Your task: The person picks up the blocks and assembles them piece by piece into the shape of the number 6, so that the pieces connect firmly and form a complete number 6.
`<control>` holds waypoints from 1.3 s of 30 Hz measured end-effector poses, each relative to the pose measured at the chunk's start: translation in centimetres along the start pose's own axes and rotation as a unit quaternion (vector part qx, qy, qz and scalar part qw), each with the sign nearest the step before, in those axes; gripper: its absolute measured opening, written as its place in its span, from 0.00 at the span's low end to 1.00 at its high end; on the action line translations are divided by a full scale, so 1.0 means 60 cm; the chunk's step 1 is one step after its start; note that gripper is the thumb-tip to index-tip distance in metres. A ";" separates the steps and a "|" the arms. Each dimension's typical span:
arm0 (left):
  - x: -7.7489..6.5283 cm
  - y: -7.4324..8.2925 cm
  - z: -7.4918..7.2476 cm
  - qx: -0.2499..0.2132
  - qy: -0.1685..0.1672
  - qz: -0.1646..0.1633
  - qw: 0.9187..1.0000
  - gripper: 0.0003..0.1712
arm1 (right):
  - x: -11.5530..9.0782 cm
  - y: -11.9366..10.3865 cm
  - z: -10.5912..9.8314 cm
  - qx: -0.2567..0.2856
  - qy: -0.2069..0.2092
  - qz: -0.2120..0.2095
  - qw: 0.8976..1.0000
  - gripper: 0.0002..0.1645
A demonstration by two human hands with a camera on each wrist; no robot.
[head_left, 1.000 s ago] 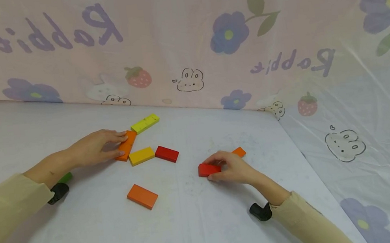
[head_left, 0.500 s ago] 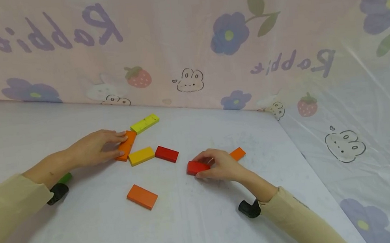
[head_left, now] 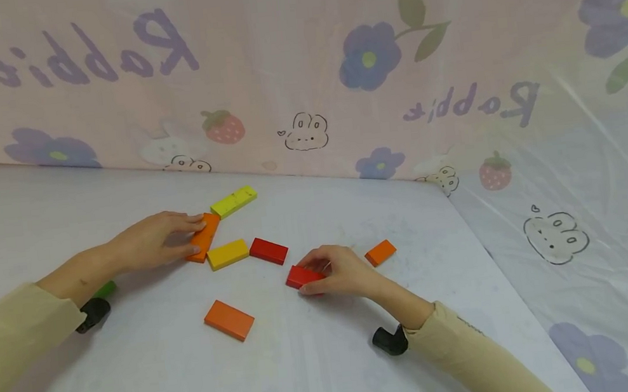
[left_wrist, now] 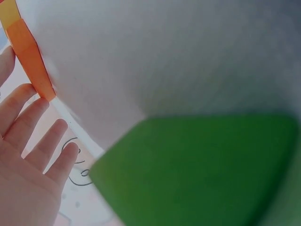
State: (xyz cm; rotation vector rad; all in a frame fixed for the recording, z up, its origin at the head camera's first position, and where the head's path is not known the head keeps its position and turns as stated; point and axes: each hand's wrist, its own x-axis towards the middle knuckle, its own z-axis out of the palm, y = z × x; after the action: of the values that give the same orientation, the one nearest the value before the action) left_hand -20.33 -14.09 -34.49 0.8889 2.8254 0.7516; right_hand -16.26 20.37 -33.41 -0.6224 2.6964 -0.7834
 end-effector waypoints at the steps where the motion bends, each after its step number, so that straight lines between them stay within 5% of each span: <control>1: 0.000 0.000 0.000 0.000 0.000 0.000 1.000 0.27 | 0.001 -0.002 0.001 -0.001 -0.001 0.000 1.000 0.19; 23: 0.000 0.002 -0.001 -0.001 -0.002 -0.004 1.000 0.27 | 0.007 -0.011 0.007 0.012 -0.011 0.006 1.000 0.24; 33: 0.000 0.001 0.000 0.002 -0.004 -0.008 1.000 0.28 | 0.001 0.006 -0.006 0.088 -0.071 -0.024 0.993 0.27; 39: 0.001 0.000 0.001 0.003 -0.006 -0.011 1.000 0.28 | -0.001 -0.001 -0.002 0.098 -0.058 -0.003 0.993 0.25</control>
State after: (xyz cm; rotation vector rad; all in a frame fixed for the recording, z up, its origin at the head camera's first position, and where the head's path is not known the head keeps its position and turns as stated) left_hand -20.38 -14.03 -34.52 0.8572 2.8242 0.7347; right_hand -16.26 20.42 -33.28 -0.6088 2.4746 -0.9684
